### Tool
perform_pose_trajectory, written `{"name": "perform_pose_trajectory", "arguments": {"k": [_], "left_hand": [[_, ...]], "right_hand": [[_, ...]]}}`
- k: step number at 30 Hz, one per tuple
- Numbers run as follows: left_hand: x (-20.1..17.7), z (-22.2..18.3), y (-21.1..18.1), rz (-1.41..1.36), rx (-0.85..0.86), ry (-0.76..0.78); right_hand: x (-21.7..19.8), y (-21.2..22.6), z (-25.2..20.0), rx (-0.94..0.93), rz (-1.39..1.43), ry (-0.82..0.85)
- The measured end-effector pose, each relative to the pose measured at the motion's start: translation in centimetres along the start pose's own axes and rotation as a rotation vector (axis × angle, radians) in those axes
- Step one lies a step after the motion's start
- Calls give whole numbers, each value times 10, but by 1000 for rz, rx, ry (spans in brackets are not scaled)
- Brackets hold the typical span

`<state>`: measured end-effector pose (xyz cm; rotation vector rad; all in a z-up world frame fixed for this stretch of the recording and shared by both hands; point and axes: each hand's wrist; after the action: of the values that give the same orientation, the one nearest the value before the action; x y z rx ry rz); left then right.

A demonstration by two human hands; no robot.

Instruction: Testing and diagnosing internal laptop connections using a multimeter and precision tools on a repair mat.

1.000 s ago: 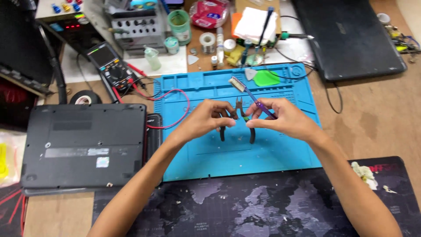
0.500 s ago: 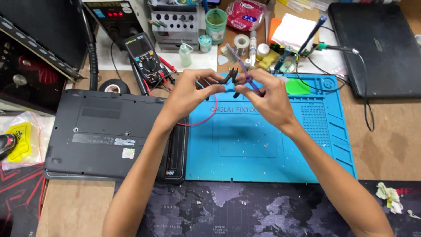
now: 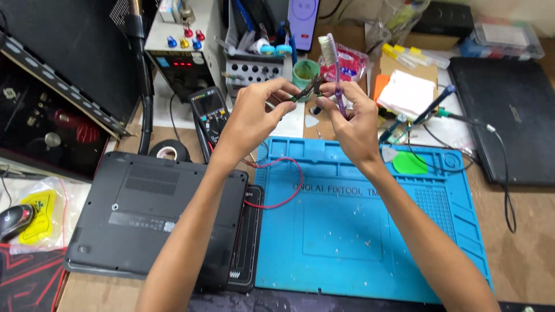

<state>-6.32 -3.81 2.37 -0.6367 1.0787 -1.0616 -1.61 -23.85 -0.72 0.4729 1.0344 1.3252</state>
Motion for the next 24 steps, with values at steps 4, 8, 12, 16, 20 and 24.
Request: {"name": "perform_pose_trajectory", "arguments": {"k": [4,8,12,16,20,24], "left_hand": [[-7,37,18,71,158,-34],[-25,70,13,255,359,-111],[-34,105,54,114,362,-186],[-37,140,97,165,325,-203],[-31,155,124,221,358,-222],[-28,156,132,151,272,-181]], "right_hand": [[7,-5,30,-112,-42,-45],[16,0,59,-236,-134,-142],[25,-1,90,-372,-135,-235],[39,-34,120,-436,-209,-303],[51,-58,127,-349,-254,-283],[49,-73,129,-294,-241,-193]]}}
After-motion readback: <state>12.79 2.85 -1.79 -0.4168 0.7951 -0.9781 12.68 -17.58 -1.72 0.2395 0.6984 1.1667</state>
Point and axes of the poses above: each hand's wrist, its own z-axis towards the middle knuckle, its own x-axis out of the palm, y = z × x, and after that the axes turned 6 degrees about -z, right-handed
